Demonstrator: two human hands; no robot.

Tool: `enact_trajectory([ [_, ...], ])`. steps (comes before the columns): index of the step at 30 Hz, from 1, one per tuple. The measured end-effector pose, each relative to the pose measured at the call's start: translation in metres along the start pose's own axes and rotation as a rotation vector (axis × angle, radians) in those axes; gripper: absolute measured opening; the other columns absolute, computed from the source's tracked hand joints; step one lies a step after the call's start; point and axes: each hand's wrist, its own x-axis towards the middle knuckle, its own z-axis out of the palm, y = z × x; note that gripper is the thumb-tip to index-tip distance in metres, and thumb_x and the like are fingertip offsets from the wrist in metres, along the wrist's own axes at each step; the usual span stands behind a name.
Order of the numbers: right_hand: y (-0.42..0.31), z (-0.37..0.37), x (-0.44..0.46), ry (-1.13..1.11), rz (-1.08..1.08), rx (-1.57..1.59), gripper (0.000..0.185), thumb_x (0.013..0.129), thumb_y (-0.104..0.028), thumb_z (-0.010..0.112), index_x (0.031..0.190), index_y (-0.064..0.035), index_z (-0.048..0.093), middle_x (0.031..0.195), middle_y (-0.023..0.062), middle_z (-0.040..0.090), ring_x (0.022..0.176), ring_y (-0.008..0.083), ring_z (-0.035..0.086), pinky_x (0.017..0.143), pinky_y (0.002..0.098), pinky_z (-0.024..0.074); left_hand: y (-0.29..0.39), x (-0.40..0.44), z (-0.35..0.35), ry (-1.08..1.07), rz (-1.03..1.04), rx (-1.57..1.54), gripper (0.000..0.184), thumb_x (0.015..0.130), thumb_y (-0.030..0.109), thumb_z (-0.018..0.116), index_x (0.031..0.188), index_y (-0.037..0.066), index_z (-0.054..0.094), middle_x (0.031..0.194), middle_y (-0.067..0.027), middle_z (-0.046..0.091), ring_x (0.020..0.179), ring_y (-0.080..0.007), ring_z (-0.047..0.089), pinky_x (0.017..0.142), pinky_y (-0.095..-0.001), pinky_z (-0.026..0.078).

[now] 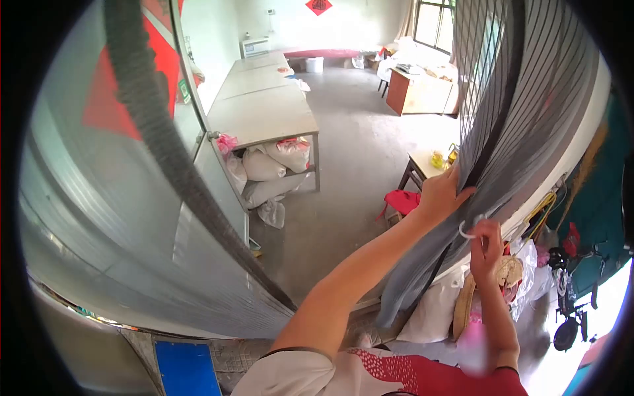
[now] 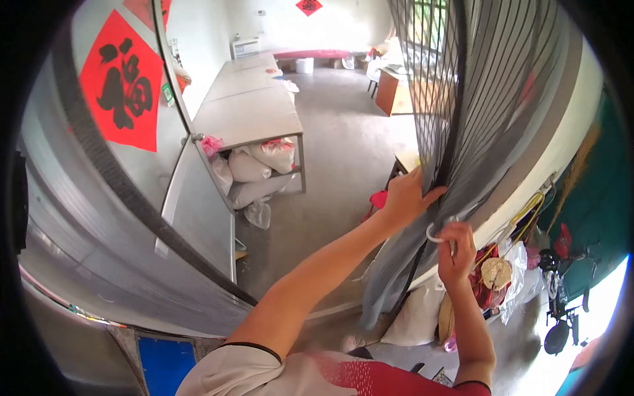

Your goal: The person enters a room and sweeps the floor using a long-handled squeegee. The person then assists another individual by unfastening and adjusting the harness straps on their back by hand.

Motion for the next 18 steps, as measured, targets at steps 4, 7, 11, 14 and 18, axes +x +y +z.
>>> enact_trajectory([
  [4,0.008,0.024,0.028,0.212,0.132,0.425,0.015,0.076,0.009,0.05,0.08,-0.0051,0.044,0.086,0.0094,0.052,0.074,0.0166,0.051,0.069,0.0269,0.0472,-0.016,0.009,0.007,0.045,0.034,0.104,0.049,0.07,0.037,0.069,0.091,-0.003,0.048,0.071,-0.018,0.056,0.064,-0.0356,0.057,0.056,-0.0407,0.045],
  [7,0.006,-0.005,0.027,0.264,0.191,0.612,0.016,0.079,0.006,0.051,0.082,-0.0057,0.041,0.09,0.0104,0.052,0.077,0.0159,0.05,0.071,0.0274,0.0478,-0.05,0.004,0.006,0.053,-0.076,0.175,0.047,0.07,0.034,0.069,0.09,-0.002,0.047,0.071,-0.0178,0.056,0.064,-0.0351,0.057,0.056,-0.0408,0.045],
  [11,0.031,-0.018,-0.019,0.34,0.034,-0.07,0.013,0.079,0.006,0.051,0.088,-0.0009,0.046,0.093,0.0131,0.053,0.079,0.0202,0.053,0.075,0.0352,0.0463,-0.058,-0.004,-0.009,-0.065,-0.218,0.095,0.047,0.065,0.033,0.07,0.091,0.001,0.047,0.072,-0.0177,0.057,0.069,-0.0363,0.058,0.059,-0.0403,0.047],
  [14,0.077,-0.006,-0.107,-0.015,0.163,-0.378,0.03,0.073,0.011,0.051,0.102,0.0037,0.052,0.11,0.0188,0.052,0.082,0.0235,0.056,0.077,0.0341,0.0448,-0.045,-0.006,0.0,-0.316,-0.228,0.052,0.05,0.064,0.033,0.07,0.094,0.0,0.047,0.079,-0.0188,0.058,0.072,-0.0371,0.058,0.062,-0.0411,0.047],
  [18,0.012,0.043,-0.091,-0.38,0.269,-0.195,0.023,0.07,0.004,0.058,0.093,0.0023,0.056,0.125,0.0247,0.043,0.08,0.0282,0.059,0.065,0.0342,0.0489,-0.025,-0.016,0.027,-0.31,-0.068,-0.117,0.061,0.061,0.033,0.071,0.102,-0.004,0.044,0.086,-0.0186,0.055,0.078,-0.0357,0.057,0.065,-0.0404,0.047],
])
